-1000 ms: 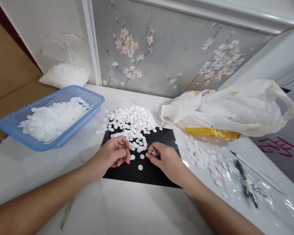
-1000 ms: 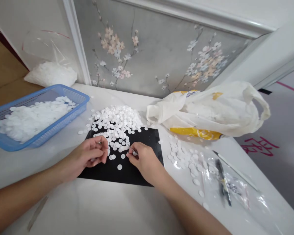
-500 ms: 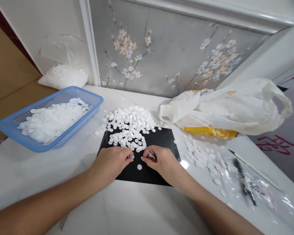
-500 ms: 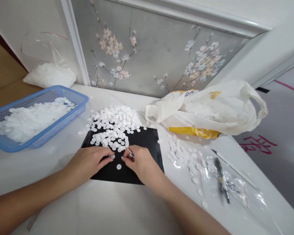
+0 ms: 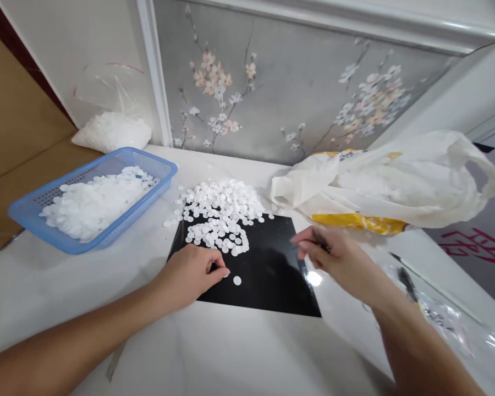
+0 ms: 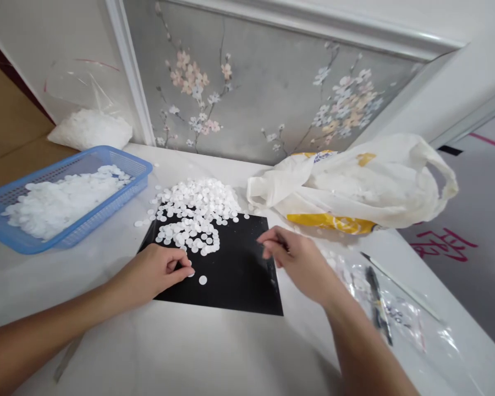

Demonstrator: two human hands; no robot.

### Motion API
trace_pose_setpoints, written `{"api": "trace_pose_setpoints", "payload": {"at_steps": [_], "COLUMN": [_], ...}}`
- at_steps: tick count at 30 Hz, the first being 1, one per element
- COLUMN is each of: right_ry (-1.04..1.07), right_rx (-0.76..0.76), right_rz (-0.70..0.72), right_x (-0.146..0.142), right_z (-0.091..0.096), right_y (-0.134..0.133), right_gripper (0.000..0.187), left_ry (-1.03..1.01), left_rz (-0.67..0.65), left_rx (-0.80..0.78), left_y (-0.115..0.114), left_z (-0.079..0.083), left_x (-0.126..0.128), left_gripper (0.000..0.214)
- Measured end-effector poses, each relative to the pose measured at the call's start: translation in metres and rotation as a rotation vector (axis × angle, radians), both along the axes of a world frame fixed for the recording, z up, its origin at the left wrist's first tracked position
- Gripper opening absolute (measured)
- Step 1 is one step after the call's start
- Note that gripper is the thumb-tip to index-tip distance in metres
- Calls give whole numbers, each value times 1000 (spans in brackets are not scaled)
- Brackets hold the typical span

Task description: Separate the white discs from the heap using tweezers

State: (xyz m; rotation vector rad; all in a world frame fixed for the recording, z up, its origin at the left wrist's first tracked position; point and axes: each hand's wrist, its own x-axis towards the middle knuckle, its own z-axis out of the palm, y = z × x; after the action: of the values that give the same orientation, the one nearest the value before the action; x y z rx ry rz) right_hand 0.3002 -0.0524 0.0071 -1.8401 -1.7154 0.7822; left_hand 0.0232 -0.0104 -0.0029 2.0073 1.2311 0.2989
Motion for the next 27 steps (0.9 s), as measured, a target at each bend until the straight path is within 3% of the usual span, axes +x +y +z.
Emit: {"api": "trace_pose_setpoints", "payload": {"at_steps": [5, 9, 12, 15, 20, 23, 27], "right_ry": [132, 115, 76, 36, 52, 60, 61], "right_rx": [-66, -35, -27, -25, 7, 11, 27], "right_rz": [131, 164, 224, 282, 244, 210, 162], "right_x": [-53, -73, -79, -81, -82, -81, -78], "right_z": [-7, -17, -21, -18, -9, -12, -18], "right_y": [-5, -7, -4, 2, 10, 9, 5], "right_gripper": [20, 23, 16, 12, 18, 16, 23], "left_ry": [-9, -141, -257, -271, -40, -2, 18], "left_rz": [-30, 31, 87, 55, -110, -204, -147], "left_rx": [19, -21, -98, -126, 50, 140, 130], "left_y": [4, 12, 17, 17, 6, 1, 2], "left_z": [0, 1, 1, 0, 0, -2, -2], "left_x": [-3, -9, -14, -15, -11, -8, -8], "left_gripper": [21, 31, 34, 31, 16, 20, 27]}}
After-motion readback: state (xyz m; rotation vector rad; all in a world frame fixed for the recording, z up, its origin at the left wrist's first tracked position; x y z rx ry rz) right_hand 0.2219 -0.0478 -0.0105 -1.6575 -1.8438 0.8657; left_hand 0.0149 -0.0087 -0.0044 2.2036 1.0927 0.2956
